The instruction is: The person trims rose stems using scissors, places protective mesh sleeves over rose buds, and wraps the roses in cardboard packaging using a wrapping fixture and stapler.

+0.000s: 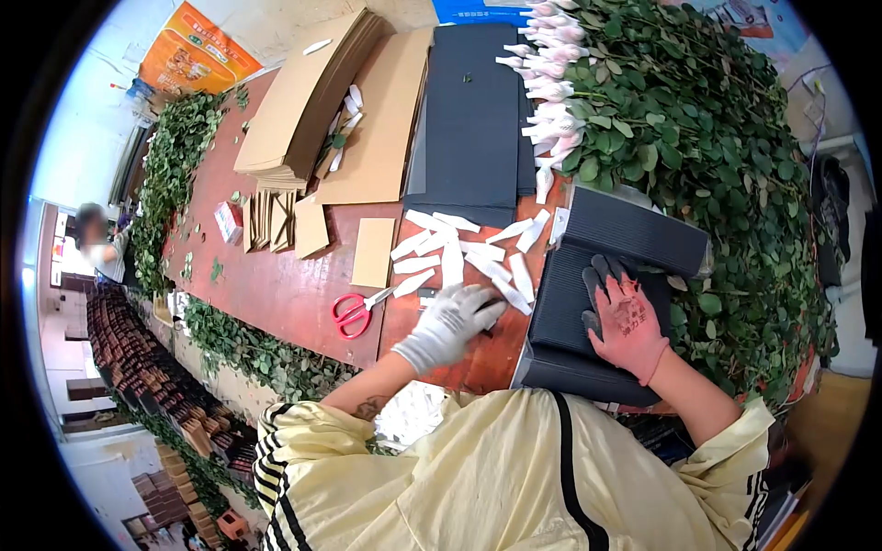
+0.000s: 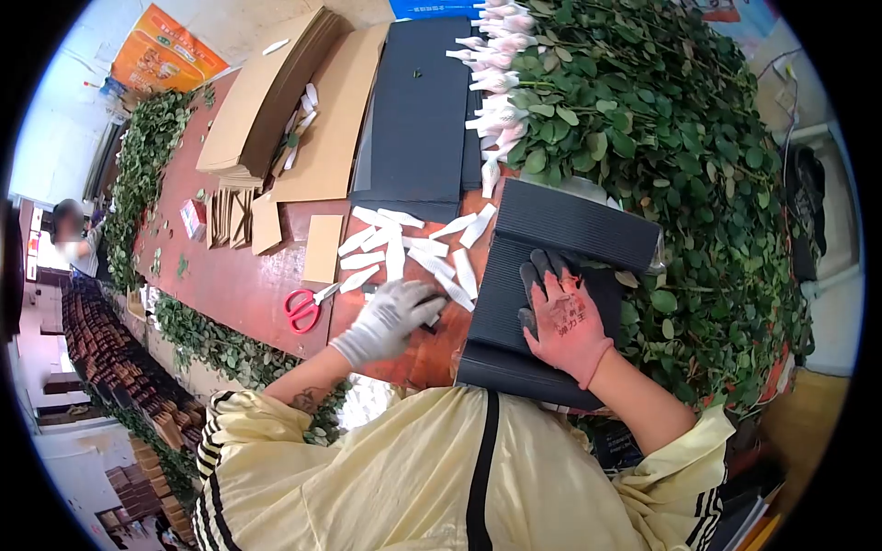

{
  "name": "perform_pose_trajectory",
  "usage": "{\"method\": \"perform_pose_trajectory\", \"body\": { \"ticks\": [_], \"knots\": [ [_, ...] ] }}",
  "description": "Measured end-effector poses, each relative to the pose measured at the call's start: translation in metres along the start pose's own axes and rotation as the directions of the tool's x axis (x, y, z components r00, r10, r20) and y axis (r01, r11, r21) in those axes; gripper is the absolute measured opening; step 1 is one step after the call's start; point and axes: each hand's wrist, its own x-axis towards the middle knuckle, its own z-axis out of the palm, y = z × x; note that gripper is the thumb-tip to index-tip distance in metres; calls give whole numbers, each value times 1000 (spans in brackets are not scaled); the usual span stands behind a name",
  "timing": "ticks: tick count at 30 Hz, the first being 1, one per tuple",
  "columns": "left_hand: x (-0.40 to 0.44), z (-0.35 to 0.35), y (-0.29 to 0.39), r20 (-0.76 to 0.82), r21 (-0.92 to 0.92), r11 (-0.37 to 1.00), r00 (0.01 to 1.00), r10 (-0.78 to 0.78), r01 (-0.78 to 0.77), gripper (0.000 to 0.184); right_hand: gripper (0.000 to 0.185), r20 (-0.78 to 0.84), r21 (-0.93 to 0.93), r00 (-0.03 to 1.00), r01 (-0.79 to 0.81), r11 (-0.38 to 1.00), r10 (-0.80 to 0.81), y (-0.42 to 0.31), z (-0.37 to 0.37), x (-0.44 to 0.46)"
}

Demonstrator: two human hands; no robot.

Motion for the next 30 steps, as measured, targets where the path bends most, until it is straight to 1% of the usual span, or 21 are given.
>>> {"method": "perform_pose_trajectory", "body": {
  "ticks": [2, 3, 5, 6, 7, 9, 12, 13, 16, 18, 20, 21, 22, 23, 24, 25, 26, 27, 28, 29, 30],
  "knots": [
    [9, -38, -10, 122, 83, 895, 887, -445, 438, 66, 63, 91, 19, 996, -15, 1000, 13, -5, -20, 6],
    [-10, -29, -40, 85, -33, 837, 836, -542, 546, 69, 63, 184, 47, 982, -39, 998, 30, -6, -26, 5],
    [-56, 23, -113, -233, 15, 614, 600, -765, 789, 81, 64, 188, 60, 982, -44, 997, 32, -6, -18, 1],
    [-57, 21, -116, -541, 100, 394, 382, -750, 914, 87, 64, 184, 63, 983, -32, 998, 20, -5, -15, 0],
    [-58, 17, -120, -547, 104, 401, 389, -742, 910, 87, 64, 175, 64, 984, -39, 997, 28, -6, -15, 1],
    [-56, 4, -121, -216, 99, 316, 331, -919, 944, 95, 64, 221, 31, 975, -41, 999, 33, -6, -17, 2],
    [-56, -3, -131, -193, 44, 401, 401, -895, 915, 94, 63, 173, 18, 985, -29, 999, 26, -4, -14, -1],
    [-54, -8, -140, -141, -152, 359, 340, -930, 921, 89, 63, 171, 17, 985, -37, 999, 34, -3, -16, 0],
    [-60, -35, -141, -147, -9, 360, 355, -923, 933, 76, 63, 218, 60, 975, -49, 997, 35, -3, -29, 3],
    [-90, -25, -178, -239, 180, 335, 371, -897, 925, 62, 62, 180, 154, 983, -54, 987, 26, -3, -36, 0],
    [-69, -79, -126, -241, -26, 225, 213, -947, 974, 55, 62, 128, 152, 990, -73, 986, 54, 2, -32, -12],
    [-59, -86, -104, -440, -297, 531, 380, -814, 793, 52, 61, 71, 305, 995, -93, 948, 74, 1, -42, -20],
    [-48, -87, -77, -650, -466, 756, 402, -645, 460, 48, 60, 17, 449, 996, -88, 889, 90, -1, -56, -29],
    [-32, -87, -40, -614, -561, 760, 452, -647, 326, 46, 60, -34, 578, 995, -61, 814, 98, -5, -70, -35],
    [-14, -86, 1, -588, -646, 739, 493, -641, 191, 44, 61, -88, 691, 990, -18, 723, 109, -8, -81, -37],
    [-3, -80, 42, -430, -711, 658, 587, -686, 248, 44, 62, -144, 790, 981, 34, 613, 132, -11, -86, -37],
    [-2, -64, 64, -150, -871, 442, 740, -655, 215, 49, 62, -138, 788, 982, 29, 616, 131, -14, -84, -33],
    [9, -48, 85, -219, -822, 550, 808, -547, 149, 53, 52, 48, 987, 976, -78, 139, 212, -17, -80, -30],
    [25, -48, 108, -195, -904, 423, 817, -542, 65, 50, 44, 246, 913, 949, -159, -376, 195, -18, -78, -28],
    [30, -40, 116, 29, -985, 122, 815, -578, 122, 60, 35, 279, 909, 943, -197, -367, 184, -11, -78, -26],
    [30, -44, 108, 33, -986, 114, 816, -577, 121, 60, 28, 313, 904, 934, -238, -355, 171, 4, -79, -23]
  ]
}}
